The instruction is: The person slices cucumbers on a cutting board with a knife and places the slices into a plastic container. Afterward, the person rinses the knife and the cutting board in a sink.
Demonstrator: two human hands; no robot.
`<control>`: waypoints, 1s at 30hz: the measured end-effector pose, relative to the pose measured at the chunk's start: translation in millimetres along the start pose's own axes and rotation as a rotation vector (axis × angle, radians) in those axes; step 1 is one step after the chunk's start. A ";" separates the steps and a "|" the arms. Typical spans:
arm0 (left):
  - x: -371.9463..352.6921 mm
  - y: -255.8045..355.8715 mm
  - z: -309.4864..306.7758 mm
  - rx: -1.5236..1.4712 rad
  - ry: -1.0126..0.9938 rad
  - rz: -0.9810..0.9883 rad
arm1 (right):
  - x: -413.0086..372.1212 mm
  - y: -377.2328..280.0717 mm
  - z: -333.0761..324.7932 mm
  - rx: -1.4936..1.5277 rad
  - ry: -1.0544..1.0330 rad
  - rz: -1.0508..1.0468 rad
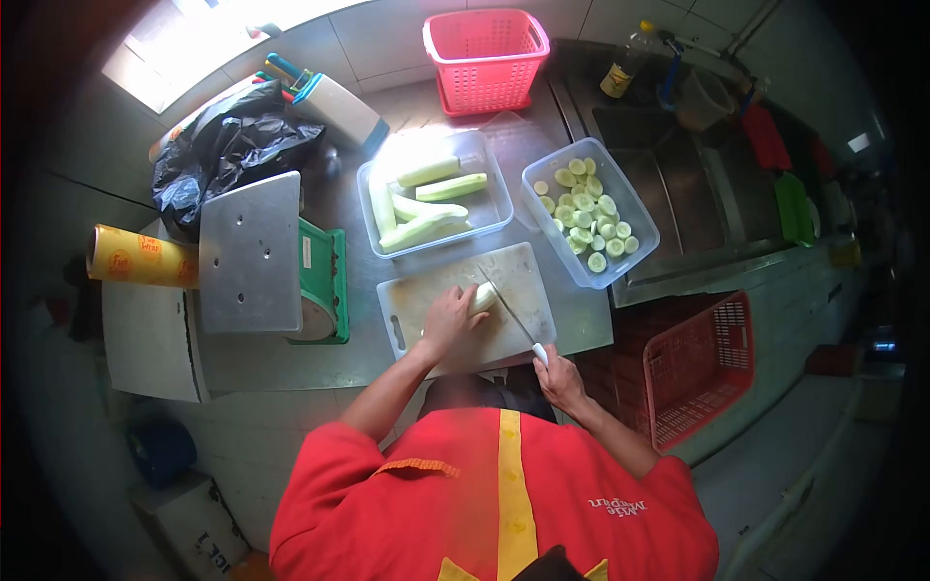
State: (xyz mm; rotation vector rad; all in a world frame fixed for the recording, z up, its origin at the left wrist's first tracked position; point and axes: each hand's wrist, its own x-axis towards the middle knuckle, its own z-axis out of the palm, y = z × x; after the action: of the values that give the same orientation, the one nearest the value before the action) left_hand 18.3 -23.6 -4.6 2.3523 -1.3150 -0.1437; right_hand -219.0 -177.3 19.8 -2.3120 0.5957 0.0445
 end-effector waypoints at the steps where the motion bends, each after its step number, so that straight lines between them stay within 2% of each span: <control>1: -1.2 0.9 -0.9 -0.029 -0.016 -0.065 | -2.7 -5.1 2.3 -0.016 -0.033 0.047; 2: -3.1 2.2 -1.3 -0.057 -0.033 -0.132 | -4.7 -9.7 2.2 -0.011 -0.044 0.062; 5: -3.6 2.6 0.0 -0.057 -0.008 -0.143 | -8.7 -16.4 4.2 -0.034 -0.046 0.110; 9: -2.5 -2.0 5.0 -0.057 0.007 -0.108 | -12.4 -26.3 0.5 -0.040 -0.039 0.151; 12: 1.1 -4.0 -1.4 -0.049 -0.057 -0.097 | -13.5 -27.5 -0.3 -0.085 -0.040 0.168; 14: 2.8 -4.2 -6.9 0.008 -0.069 0.016 | -15.0 -28.8 -1.9 -0.104 -0.052 0.182; 17: 1.9 -8.0 -0.9 0.042 -0.010 0.054 | -17.3 -33.4 -3.7 -0.103 -0.040 0.164; 30: 1.9 4.6 1.2 0.062 -0.035 -0.021 | -15.2 -74.0 -28.5 -0.189 -0.190 0.162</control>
State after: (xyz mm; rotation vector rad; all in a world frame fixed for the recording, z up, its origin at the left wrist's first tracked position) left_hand 15.3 -27.7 -3.5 2.4264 -1.3297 -0.1535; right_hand -204.8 -144.2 92.1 -2.3989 0.7048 0.4089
